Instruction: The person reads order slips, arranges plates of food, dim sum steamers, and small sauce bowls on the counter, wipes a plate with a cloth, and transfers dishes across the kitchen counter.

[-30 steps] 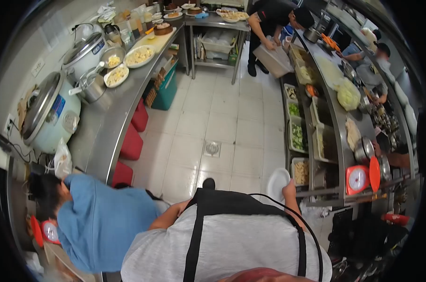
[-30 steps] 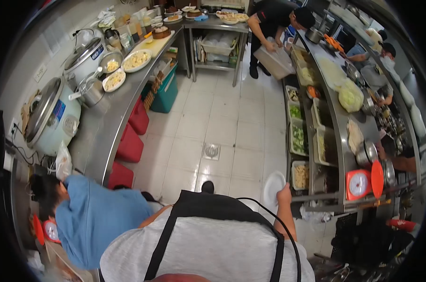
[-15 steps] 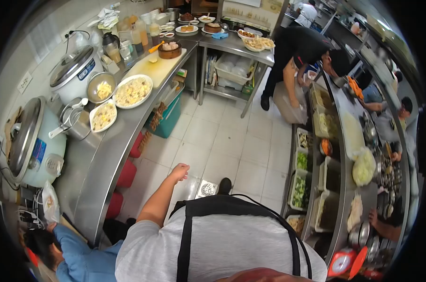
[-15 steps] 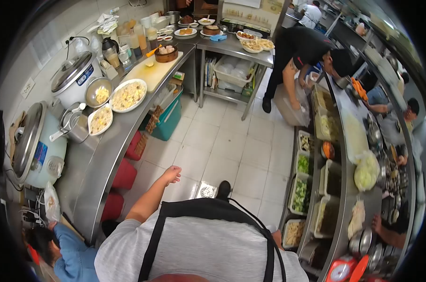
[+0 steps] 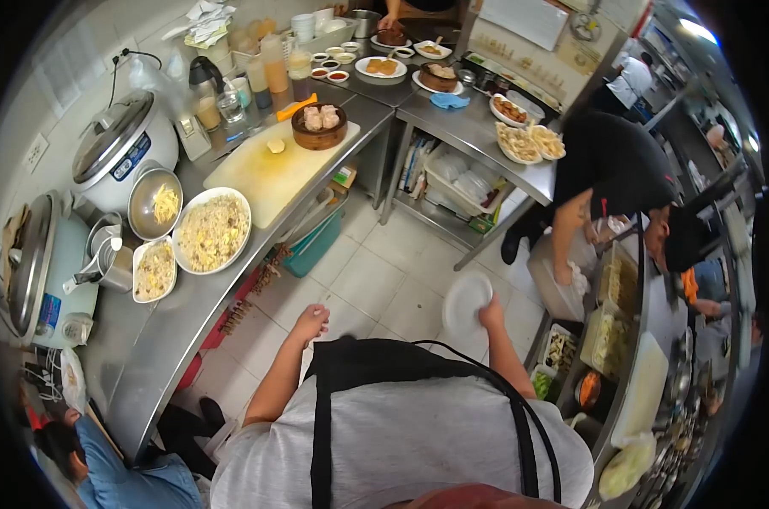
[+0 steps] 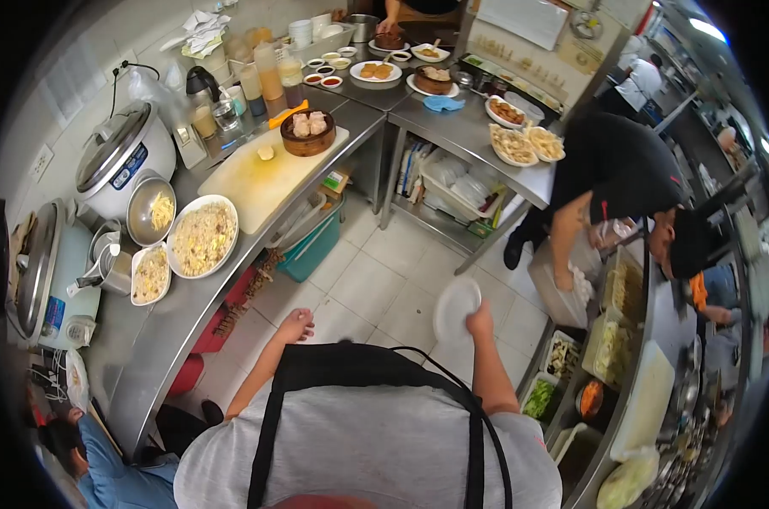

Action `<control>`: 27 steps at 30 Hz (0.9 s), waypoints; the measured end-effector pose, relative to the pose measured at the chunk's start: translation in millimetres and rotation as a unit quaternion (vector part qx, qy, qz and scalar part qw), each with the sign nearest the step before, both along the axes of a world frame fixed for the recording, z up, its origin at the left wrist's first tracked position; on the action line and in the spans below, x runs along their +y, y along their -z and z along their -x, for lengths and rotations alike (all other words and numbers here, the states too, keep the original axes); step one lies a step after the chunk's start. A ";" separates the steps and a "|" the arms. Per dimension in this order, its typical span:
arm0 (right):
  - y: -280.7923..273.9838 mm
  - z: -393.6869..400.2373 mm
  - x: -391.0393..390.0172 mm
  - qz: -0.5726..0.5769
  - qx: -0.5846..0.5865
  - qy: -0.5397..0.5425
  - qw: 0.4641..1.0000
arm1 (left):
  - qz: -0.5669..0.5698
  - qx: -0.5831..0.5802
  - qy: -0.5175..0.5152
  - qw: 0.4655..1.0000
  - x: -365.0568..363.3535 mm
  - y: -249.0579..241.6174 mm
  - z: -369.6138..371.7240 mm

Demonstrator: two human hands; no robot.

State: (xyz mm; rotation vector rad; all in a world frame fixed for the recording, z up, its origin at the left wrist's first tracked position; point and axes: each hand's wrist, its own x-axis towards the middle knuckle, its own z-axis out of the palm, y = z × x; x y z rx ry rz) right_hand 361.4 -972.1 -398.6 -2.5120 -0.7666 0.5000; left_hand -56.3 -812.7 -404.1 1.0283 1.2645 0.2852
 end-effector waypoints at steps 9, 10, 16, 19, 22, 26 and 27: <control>-114.0 -17.9 266.7 -0.361 0.316 -0.013 0.877 | -0.380 0.083 -0.138 0.911 251.2 -128.6 -88.4; -125.3 -21.8 287.7 -0.363 0.331 -0.024 0.871 | -0.384 0.164 -0.109 0.902 278.1 -146.7 -93.7; -143.5 -45.0 387.3 -0.353 0.383 -0.058 0.852 | -0.341 0.297 -0.051 0.890 399.4 -157.1 -102.9; -132.4 -64.4 435.9 -0.341 0.425 -0.074 0.835 | -0.301 0.272 0.026 0.914 421.5 -156.9 -100.8; -124.4 -78.4 488.5 -0.314 0.464 -0.093 0.823 | -0.287 0.242 0.001 0.927 423.6 -153.2 -105.2; -126.6 -84.3 555.8 -0.257 0.477 -0.133 0.830 | -0.287 0.199 -0.066 0.935 422.8 -164.6 -144.1; -122.4 -86.4 572.7 -0.244 0.483 -0.158 0.826 | -0.293 0.180 -0.075 0.936 427.5 -166.5 -159.0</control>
